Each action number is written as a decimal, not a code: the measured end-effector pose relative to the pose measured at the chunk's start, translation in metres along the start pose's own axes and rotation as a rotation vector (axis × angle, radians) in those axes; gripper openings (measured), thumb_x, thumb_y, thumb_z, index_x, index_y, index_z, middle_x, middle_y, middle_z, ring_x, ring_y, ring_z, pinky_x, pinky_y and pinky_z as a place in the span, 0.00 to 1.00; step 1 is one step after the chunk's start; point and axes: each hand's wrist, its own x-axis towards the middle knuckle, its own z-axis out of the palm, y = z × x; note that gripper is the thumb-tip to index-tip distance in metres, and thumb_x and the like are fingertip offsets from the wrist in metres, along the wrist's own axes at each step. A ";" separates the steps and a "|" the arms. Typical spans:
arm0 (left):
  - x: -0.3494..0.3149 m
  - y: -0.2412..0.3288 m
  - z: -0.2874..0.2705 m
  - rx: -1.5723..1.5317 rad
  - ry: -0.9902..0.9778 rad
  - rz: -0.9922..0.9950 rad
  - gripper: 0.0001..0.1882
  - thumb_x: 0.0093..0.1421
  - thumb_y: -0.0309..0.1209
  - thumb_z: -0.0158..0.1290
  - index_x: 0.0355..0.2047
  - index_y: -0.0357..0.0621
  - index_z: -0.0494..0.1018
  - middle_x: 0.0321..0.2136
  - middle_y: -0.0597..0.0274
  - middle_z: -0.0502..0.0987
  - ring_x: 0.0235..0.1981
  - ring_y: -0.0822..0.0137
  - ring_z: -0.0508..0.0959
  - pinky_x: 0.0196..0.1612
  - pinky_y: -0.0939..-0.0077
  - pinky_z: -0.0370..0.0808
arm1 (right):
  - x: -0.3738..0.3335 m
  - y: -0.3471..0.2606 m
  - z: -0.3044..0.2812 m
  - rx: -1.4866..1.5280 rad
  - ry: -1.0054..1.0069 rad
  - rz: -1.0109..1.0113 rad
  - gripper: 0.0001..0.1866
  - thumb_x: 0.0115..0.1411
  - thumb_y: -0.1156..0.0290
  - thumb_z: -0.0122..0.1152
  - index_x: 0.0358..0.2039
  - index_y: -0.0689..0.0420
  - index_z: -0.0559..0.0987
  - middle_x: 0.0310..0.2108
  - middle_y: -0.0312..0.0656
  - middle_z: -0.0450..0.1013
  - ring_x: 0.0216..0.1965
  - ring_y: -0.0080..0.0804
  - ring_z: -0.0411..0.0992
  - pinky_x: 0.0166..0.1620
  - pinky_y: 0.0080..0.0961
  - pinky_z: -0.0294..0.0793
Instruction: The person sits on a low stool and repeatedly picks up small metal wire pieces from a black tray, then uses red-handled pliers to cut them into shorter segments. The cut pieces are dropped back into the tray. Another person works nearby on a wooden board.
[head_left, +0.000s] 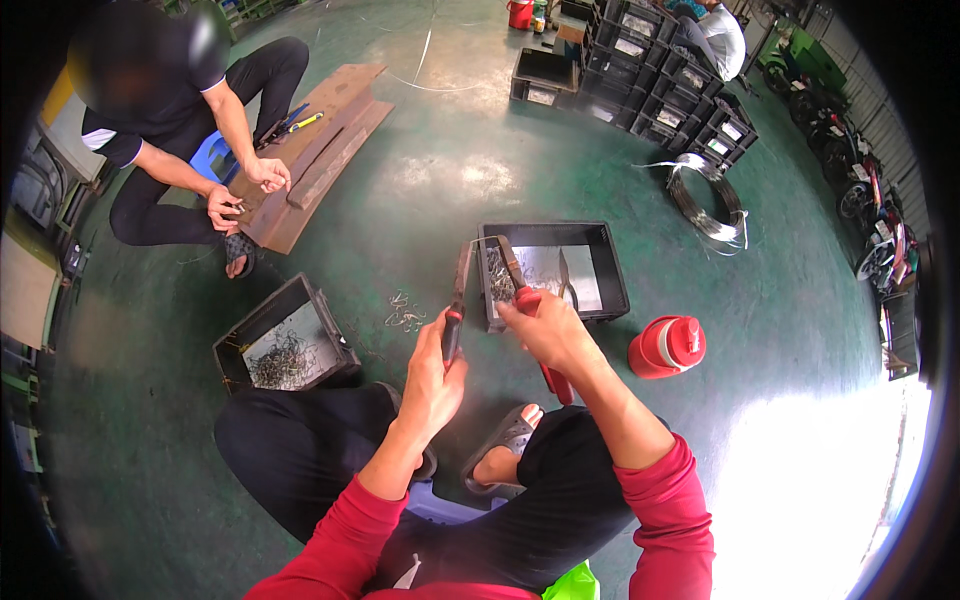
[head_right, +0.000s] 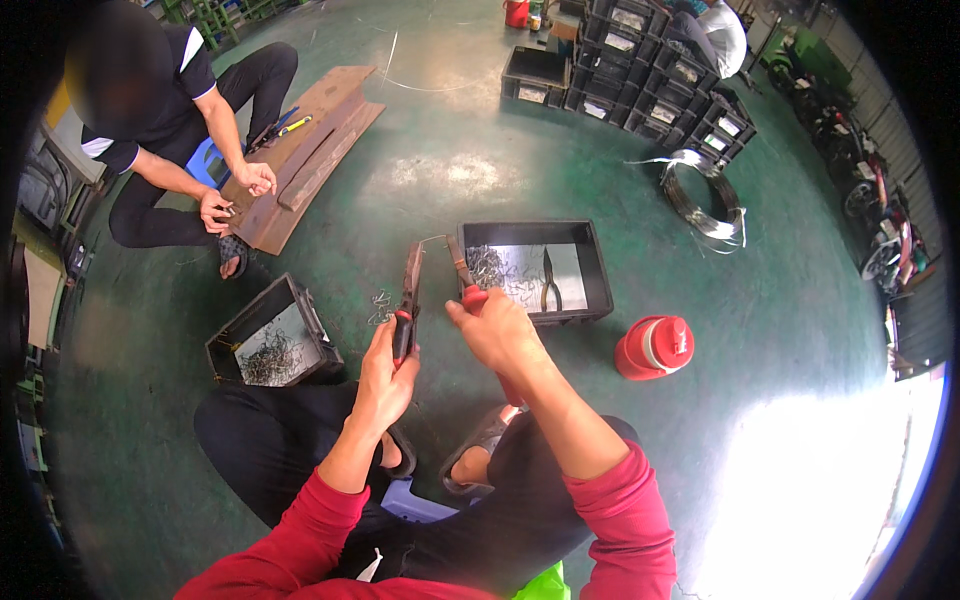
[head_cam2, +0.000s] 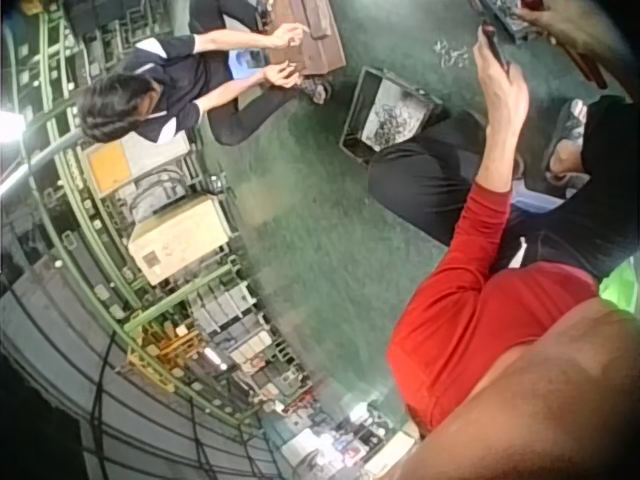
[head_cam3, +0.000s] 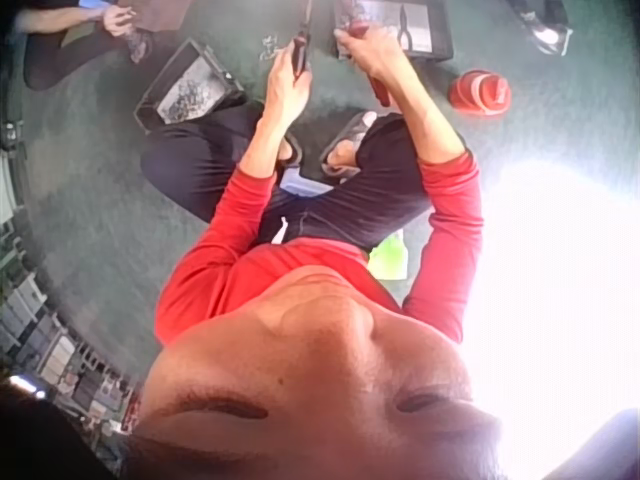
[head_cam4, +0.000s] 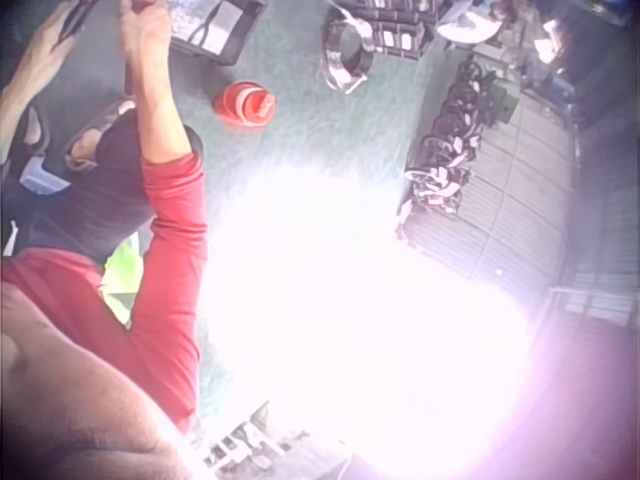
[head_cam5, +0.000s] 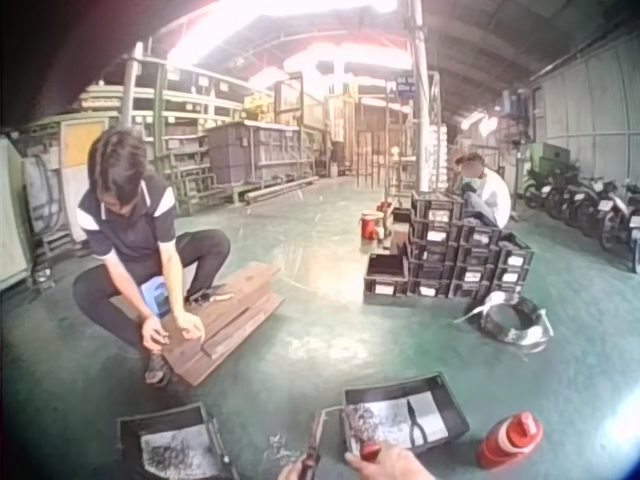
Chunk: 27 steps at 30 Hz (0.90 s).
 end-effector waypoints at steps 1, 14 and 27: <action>-0.001 0.001 -0.001 -0.004 -0.009 -0.001 0.28 0.52 0.16 0.45 0.56 0.34 0.60 0.43 0.48 0.68 0.37 0.58 0.73 0.42 0.72 0.69 | -0.002 -0.001 -0.001 -0.005 0.014 -0.002 0.26 0.56 0.50 0.56 0.33 0.66 0.75 0.24 0.52 0.74 0.31 0.46 0.75 0.39 0.38 0.71; -0.007 0.021 -0.017 -0.453 -0.253 -0.396 0.23 0.55 0.19 0.44 0.53 0.37 0.63 0.41 0.59 0.70 0.37 0.69 0.74 0.37 0.71 0.77 | -0.005 0.005 -0.003 -0.205 0.130 -0.031 0.23 0.55 0.60 0.59 0.41 0.67 0.68 0.32 0.60 0.74 0.39 0.56 0.74 0.43 0.42 0.72; -0.004 0.033 -0.030 -0.745 -0.309 -0.514 0.16 0.54 0.22 0.45 0.45 0.37 0.66 0.30 0.60 0.73 0.30 0.69 0.75 0.35 0.70 0.77 | 0.011 0.031 0.002 -0.217 0.228 -0.216 0.18 0.55 0.64 0.60 0.39 0.63 0.69 0.29 0.60 0.74 0.36 0.60 0.72 0.38 0.48 0.69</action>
